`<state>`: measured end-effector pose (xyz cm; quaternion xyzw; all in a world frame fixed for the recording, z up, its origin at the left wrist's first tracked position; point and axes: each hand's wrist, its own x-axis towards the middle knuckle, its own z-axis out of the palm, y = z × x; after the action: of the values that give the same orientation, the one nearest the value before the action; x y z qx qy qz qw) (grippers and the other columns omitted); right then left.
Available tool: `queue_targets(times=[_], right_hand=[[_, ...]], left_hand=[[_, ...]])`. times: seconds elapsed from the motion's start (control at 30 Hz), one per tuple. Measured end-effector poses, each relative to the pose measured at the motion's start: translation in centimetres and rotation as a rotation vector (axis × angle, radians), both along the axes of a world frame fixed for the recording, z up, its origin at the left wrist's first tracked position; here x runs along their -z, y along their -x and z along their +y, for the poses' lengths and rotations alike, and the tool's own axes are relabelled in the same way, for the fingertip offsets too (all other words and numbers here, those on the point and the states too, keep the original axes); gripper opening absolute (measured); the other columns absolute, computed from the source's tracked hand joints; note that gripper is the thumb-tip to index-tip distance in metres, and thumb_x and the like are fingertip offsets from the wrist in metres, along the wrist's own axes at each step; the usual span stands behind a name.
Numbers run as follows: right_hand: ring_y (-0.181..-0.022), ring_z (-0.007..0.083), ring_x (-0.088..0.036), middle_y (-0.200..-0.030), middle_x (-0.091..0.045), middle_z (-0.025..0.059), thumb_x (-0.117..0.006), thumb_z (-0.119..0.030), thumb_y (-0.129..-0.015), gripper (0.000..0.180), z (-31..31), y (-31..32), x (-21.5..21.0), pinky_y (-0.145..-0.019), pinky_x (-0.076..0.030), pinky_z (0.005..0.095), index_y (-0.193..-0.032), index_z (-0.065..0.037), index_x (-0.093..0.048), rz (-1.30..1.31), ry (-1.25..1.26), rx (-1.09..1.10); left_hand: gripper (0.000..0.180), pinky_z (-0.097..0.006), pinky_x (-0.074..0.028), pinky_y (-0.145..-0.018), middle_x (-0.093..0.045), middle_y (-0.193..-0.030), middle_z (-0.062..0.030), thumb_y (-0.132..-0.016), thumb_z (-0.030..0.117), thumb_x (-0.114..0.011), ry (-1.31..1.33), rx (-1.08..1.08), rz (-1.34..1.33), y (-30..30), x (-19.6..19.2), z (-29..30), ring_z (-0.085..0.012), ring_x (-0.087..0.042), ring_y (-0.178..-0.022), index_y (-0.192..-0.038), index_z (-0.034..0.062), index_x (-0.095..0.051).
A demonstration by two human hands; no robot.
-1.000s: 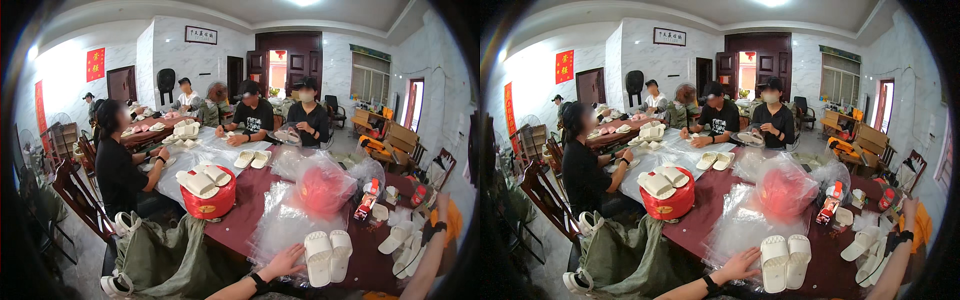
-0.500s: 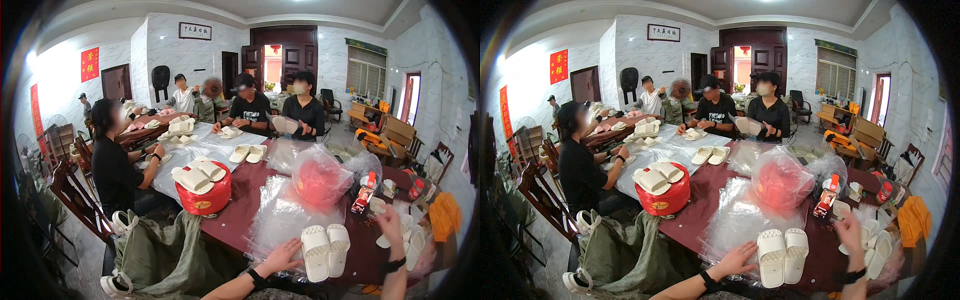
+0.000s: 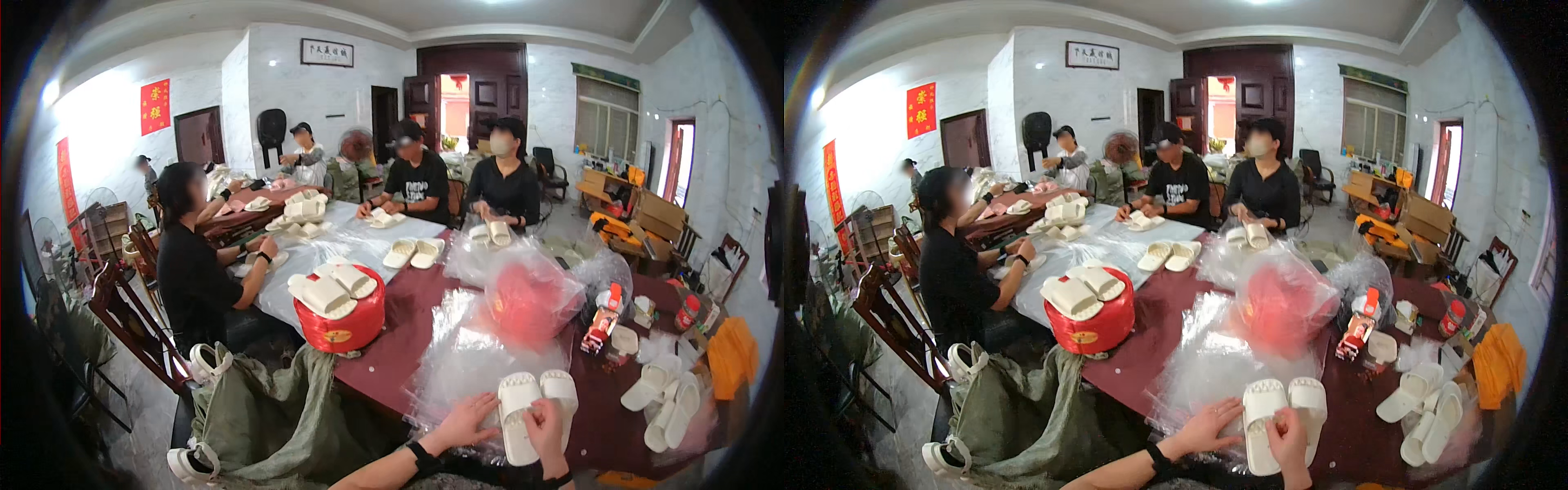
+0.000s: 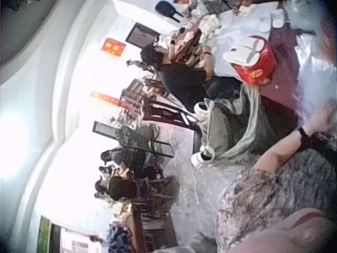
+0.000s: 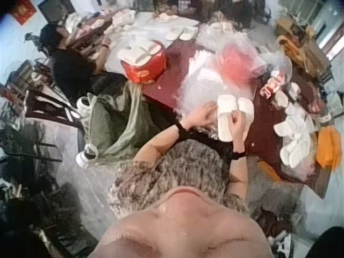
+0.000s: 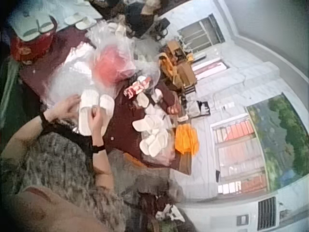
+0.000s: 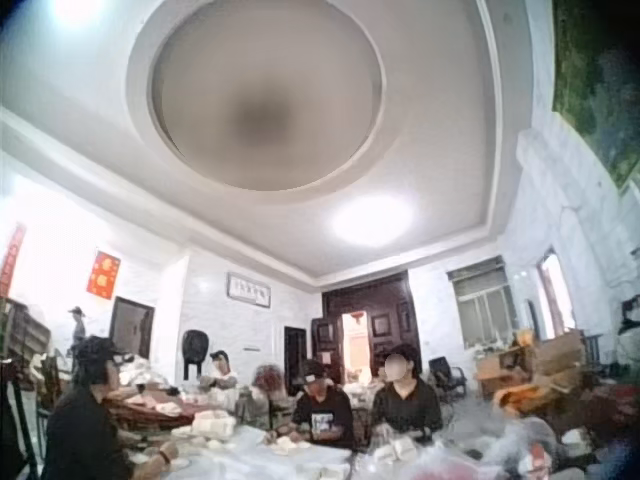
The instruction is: Inspecting and packaging white slide sandals into plastic bags in a manufacturing setting.
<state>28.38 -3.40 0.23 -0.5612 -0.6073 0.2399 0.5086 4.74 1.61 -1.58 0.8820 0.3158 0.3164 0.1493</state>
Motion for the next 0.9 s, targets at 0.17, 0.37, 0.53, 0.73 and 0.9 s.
queue_targets(times=[0.17,0.37,0.53,0.73,0.9], right_hand=[[-0.054,0.0125,-0.047,-0.065,-0.046,0.0015,-0.076,-0.002,-0.08,0.03,-0.2,1.2,2.6,-0.052,-0.039,0.0303,-0.092,-0.006,-0.048,-0.169,-0.085,0.124],[-0.056,0.0232,-0.053,-0.063,-0.051,0.0061,-0.075,-0.004,-0.077,0.021,-0.4,1.8,0.6,-0.054,-0.042,0.0372,-0.084,-0.005,-0.055,-0.347,-0.212,0.089],[-0.058,0.0283,-0.056,-0.064,-0.054,0.0081,-0.075,-0.005,-0.074,0.019,-0.2,2.1,-0.3,-0.057,-0.043,0.0424,-0.075,-0.007,-0.056,-0.345,-0.157,0.148],[-0.061,0.028,-0.058,-0.064,-0.055,0.0079,-0.074,-0.006,-0.073,0.018,0.3,2.7,0.5,-0.059,-0.044,0.0421,-0.075,-0.007,-0.056,-0.316,-0.174,0.121],[-0.06,0.0159,-0.06,-0.066,-0.059,0.0037,-0.078,-0.009,-0.076,0.017,-0.9,1.3,-1.7,-0.057,-0.045,0.0299,-0.082,-0.003,-0.063,-0.223,0.013,-0.032]], left_hand=[[0.074,-0.044,-0.038,-0.114,-0.047,-0.152,-0.0205,-0.095,0.032,-0.07,0.275,0.117,-0.198,2.5,-1.7,0.9,-0.033,-0.042,-0.143,-0.155,0.0067,-0.036],[0.075,-0.03,-0.055,-0.082,-0.071,-0.108,-0.009,-0.096,0.007,-0.067,0.137,-0.269,-0.574,15.3,-14.1,2.2,-0.0147,-0.067,-0.09,-0.158,0.0087,-0.025],[0.041,-0.024,-0.049,-0.06,-0.072,-0.095,-0.01,-0.097,0.015,-0.06,-0.011,-0.726,-1.065,34.0,-20.4,6.2,-0.0114,-0.063,-0.069,-0.132,0.0001,-0.044],[0.036,-0.029,-0.049,-0.06,-0.064,-0.084,-0.0096,-0.087,0.011,-0.069,-0.183,-1.141,-1.17,47.5,-18.7,5.6,-0.0146,-0.061,-0.07,-0.114,-0.0042,-0.052],[0.027,-0.029,-0.053,-0.075,-0.069,-0.098,-0.0039,-0.092,0.007,-0.066,0.022,-0.7,-0.617,25.7,-18.3,3.7,-0.0109,-0.062,-0.086,-0.119,0.005,-0.066]])
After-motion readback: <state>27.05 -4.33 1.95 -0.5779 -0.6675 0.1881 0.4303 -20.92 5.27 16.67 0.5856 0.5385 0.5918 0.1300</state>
